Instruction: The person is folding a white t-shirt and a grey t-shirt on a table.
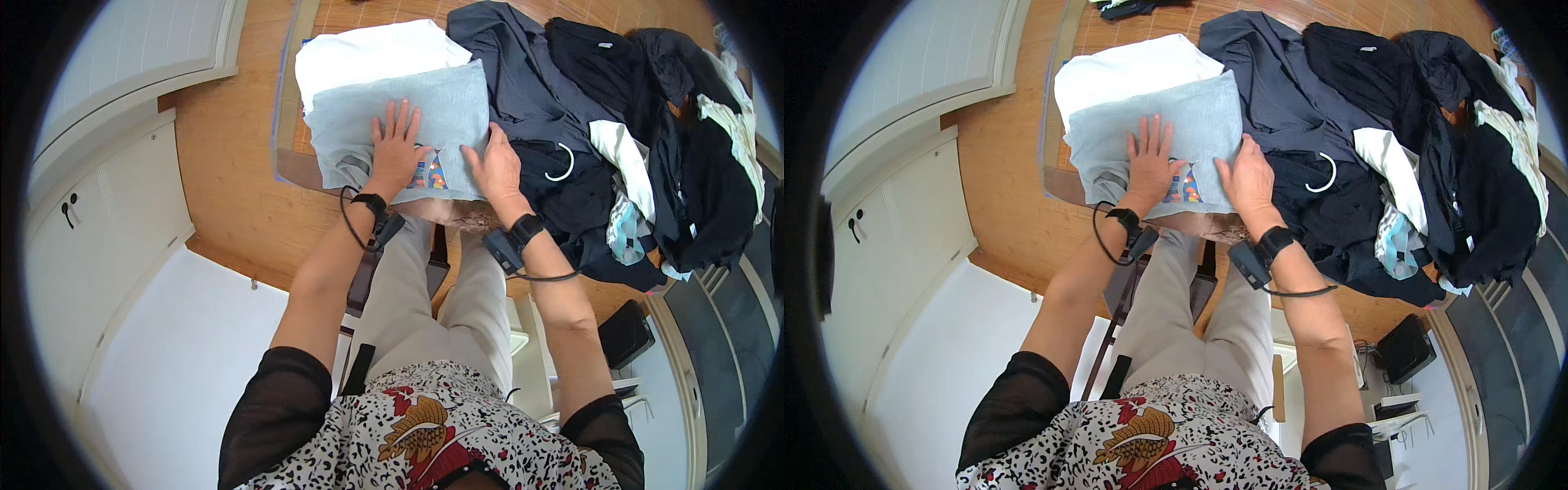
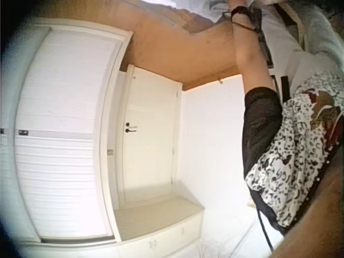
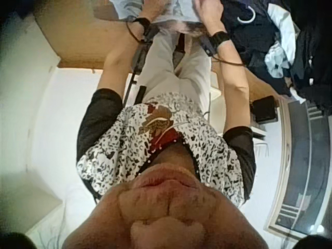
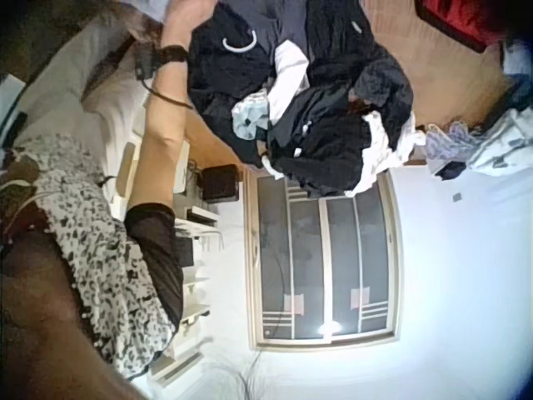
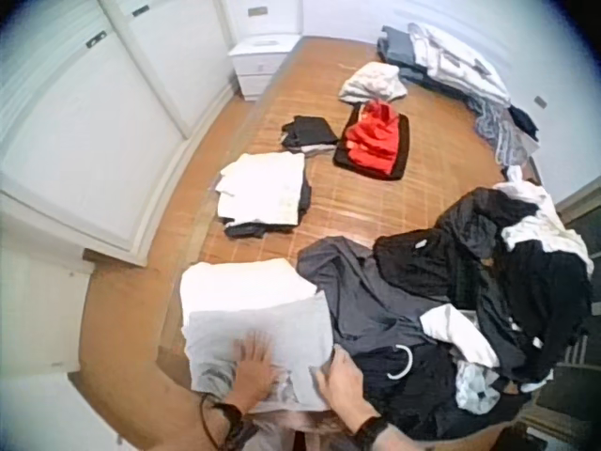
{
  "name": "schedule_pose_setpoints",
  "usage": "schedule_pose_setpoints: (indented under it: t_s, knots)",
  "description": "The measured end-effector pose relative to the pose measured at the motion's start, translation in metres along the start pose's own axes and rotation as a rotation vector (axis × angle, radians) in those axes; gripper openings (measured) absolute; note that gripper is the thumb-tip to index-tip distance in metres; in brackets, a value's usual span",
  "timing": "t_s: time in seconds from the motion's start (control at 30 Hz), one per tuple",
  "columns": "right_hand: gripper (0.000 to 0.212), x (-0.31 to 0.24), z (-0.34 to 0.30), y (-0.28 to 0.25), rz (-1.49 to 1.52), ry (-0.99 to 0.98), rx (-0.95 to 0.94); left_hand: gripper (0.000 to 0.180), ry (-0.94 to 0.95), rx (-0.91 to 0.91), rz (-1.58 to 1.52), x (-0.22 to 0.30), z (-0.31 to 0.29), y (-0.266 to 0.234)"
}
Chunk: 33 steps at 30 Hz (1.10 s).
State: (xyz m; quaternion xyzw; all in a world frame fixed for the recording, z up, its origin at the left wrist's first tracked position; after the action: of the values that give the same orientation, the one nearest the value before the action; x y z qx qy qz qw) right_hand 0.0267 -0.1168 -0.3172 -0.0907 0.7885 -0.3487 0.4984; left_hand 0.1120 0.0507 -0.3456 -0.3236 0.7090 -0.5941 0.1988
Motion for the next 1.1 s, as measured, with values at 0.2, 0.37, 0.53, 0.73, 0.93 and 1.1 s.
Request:
schedule_pose_setpoints:
  t_s: [0.2,0.37,0.53,0.73,0.93,1.1]
  knots:
    - [0.051,0.022,0.019,0.023,0.334,0.231,-0.126,0.073,0.060,0.056,-0.001,-0.008,0.000,0.004]
    - [0.048,-0.028,-0.001,0.019,0.673,0.023,-0.073,0.059,-0.001,0.240,-0.165,-0.026,-0.021,-0.026]
    - [0.054,-0.104,-0.027,0.044,0.509,-0.062,-0.188,0.063,-0.297,0.017,-1.371,-0.070,-0.022,-0.025]
    - [0.091,-0.169,-0.042,0.116,0.335,-0.055,-0.469,0.067,-0.284,-0.204,-1.780,-0.106,-0.062,-0.056]
    - [0.073,-0.170,-0.038,0.131,0.405,-0.117,-0.391,0.044,-0.475,-0.143,-1.567,-0.140,-0.064,-0.027]
    - [0.051,-0.131,-0.013,0.092,0.178,-0.252,0.143,0.035,-0.542,-0.149,-1.650,-0.158,-0.066,0.009]
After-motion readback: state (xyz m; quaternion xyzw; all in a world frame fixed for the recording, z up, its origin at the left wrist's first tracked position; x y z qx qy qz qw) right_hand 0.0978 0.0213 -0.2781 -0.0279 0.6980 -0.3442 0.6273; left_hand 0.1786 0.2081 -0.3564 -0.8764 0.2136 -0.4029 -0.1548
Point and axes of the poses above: each hand's wrist, its own z-axis towards the middle knuckle, its own y-axis out of the palm, x = y × z, the point moved 6 cm from there along z, towards the middle knuckle, and after that the axes turned 14 degrees about z, right-handed, at the moved point
